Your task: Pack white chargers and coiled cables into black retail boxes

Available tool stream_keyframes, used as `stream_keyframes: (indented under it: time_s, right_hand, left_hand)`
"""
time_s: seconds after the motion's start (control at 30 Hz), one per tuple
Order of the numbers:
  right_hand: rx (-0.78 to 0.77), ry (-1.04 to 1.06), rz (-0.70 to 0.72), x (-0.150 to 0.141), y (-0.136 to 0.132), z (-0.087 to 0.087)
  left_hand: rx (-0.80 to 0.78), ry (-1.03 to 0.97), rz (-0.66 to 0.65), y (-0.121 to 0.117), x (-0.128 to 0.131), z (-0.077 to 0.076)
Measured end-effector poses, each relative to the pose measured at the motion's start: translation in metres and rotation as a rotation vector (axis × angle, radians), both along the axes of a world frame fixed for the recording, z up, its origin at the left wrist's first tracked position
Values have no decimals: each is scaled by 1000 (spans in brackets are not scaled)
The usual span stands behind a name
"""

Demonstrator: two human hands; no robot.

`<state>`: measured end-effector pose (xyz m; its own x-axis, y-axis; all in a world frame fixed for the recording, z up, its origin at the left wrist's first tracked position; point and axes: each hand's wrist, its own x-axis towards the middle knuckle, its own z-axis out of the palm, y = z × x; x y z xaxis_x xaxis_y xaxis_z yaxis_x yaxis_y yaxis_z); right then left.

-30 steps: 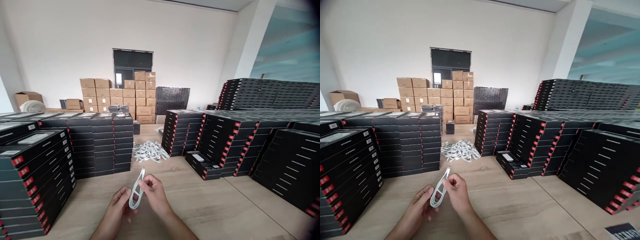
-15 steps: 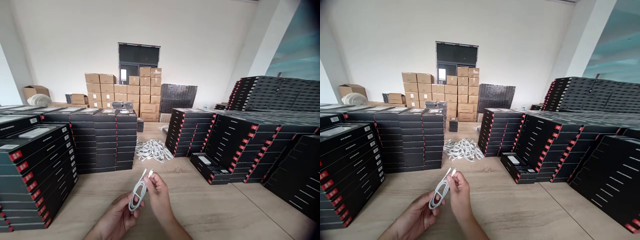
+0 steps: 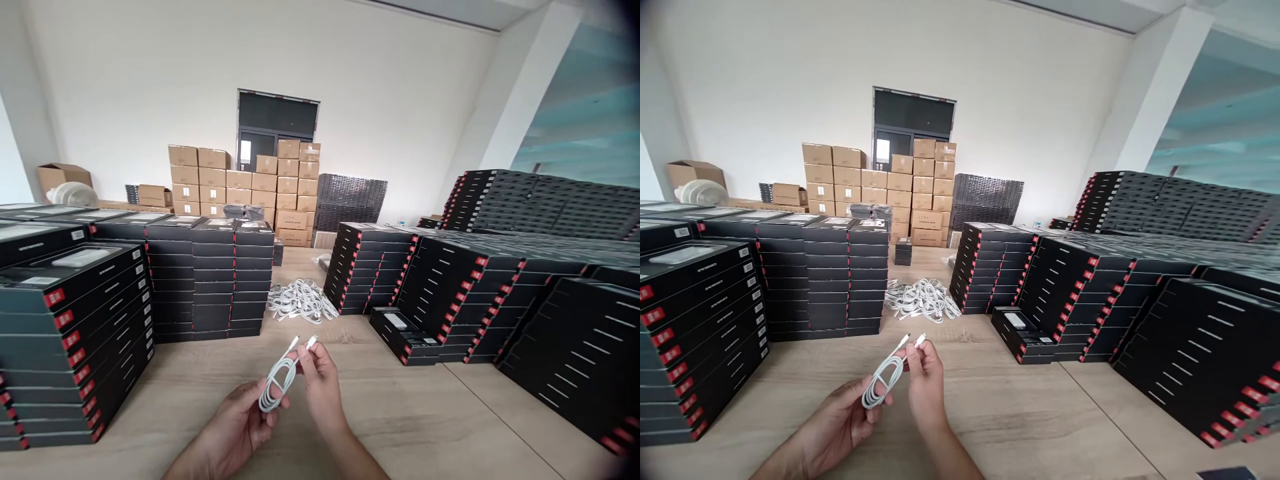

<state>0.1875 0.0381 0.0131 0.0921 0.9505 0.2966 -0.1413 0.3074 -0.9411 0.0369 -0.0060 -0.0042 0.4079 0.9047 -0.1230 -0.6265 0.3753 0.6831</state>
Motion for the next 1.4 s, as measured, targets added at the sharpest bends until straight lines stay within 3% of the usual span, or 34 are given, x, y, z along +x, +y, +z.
stream_keyframes:
  time_s: [0.2,0.4,0.53,0.63,0.7,0.83,1.03,1.17,1.3,1.4]
  right_hand:
    - [16,2,6,6,0,6]
    - [-5,-72,21,12,9,-6]
    - [343,-607,-190,20,7,-1]
    - [579,-1077,-117,23,0,9]
    - [625,-1210,-64,23,-3,14]
    - [670,-1236,-122,25,-2,15]
    - [700,-1269,-365,24,0,18]
    - [651,-1372,-328,13,-10,21]
    - [533,-1299,-269,6,-20,22]
    - [530,-1299,-286,5,-20,22]
  left_hand:
    - [13,35,-8,-2,1,1]
    - [-4,93,21,2,-1,-5]
    - [93,167,62,5,-1,-6]
    - [109,207,74,4,1,-3]
    - [88,219,90,4,2,-1]
    - [39,247,99,6,1,-2]
    - [67,340,104,9,0,-4]
    - [98,393,150,9,-2,-3]
    - [98,400,177,10,-1,-5]
    - [82,404,183,10,5,-9]
